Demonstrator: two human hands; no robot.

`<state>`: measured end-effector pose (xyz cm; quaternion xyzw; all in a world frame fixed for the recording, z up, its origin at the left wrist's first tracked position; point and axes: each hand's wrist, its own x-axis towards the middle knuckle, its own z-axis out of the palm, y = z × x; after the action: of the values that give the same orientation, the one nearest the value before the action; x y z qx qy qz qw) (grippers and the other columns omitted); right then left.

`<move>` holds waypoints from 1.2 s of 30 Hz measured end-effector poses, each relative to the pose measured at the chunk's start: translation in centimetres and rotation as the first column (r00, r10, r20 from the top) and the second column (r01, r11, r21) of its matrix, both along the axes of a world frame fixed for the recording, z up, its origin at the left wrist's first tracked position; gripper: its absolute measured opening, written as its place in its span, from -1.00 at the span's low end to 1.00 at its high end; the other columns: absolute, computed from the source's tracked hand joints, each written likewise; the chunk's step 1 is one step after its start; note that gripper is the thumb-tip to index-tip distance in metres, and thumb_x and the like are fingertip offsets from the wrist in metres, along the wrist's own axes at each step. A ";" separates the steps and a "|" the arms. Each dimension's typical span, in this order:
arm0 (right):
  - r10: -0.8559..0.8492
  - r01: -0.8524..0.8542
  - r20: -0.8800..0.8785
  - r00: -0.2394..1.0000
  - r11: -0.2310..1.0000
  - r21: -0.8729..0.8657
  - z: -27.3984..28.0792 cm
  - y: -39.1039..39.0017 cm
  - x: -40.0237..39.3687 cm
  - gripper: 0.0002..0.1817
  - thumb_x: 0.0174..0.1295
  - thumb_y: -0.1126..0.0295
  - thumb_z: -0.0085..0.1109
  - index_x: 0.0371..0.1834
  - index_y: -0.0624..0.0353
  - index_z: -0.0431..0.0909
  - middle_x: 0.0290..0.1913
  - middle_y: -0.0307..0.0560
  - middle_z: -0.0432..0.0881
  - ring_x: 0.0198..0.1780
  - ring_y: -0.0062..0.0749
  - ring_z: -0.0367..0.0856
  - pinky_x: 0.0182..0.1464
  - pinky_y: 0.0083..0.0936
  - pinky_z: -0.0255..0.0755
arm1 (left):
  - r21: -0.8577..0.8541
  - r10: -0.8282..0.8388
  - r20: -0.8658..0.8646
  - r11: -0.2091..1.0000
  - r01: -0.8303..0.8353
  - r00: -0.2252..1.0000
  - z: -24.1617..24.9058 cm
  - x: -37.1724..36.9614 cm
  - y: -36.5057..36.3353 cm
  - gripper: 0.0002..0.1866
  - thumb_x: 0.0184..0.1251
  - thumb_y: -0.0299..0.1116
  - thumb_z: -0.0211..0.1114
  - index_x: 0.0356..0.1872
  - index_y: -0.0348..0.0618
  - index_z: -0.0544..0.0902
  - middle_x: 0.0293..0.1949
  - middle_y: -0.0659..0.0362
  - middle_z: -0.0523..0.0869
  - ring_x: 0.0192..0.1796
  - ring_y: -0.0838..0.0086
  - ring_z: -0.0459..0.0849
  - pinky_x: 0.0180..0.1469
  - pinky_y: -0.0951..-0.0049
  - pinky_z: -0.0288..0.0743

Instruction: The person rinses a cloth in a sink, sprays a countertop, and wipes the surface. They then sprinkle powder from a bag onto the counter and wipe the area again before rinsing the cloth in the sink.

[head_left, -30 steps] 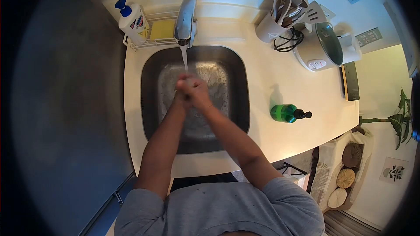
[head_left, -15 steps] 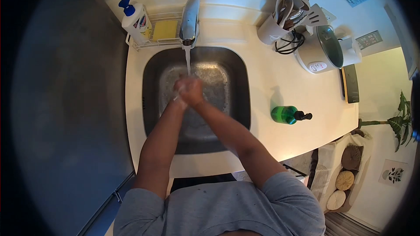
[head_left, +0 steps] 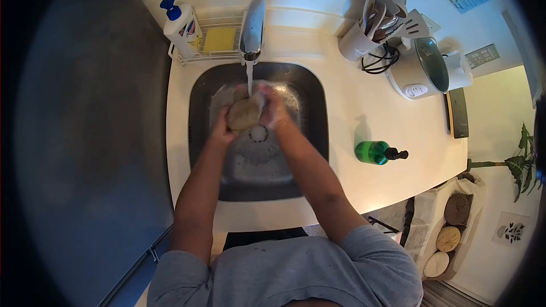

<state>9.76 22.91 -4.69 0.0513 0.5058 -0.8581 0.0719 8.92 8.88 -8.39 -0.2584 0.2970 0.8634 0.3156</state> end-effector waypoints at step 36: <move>0.604 -0.664 0.282 0.746 0.708 0.240 11.5 0.9 -5.6 -0.73 0.19 0.27 0.06 -0.53 0.26 0.54 -0.58 -0.09 0.53 -0.52 -0.46 0.53 -0.51 -0.58 0.41 | -0.760 -0.628 -0.406 0.635 0.136 0.663 1.5 -5.9 5.8 -0.77 0.14 -0.32 0.23 -0.18 -0.06 0.49 -0.30 0.33 0.55 -0.24 0.65 0.50 -0.20 0.54 0.40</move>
<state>4.15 23.81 6.84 -0.0369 0.6178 -0.6763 0.3995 3.02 14.66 -6.87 0.0318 0.7270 0.6319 0.2667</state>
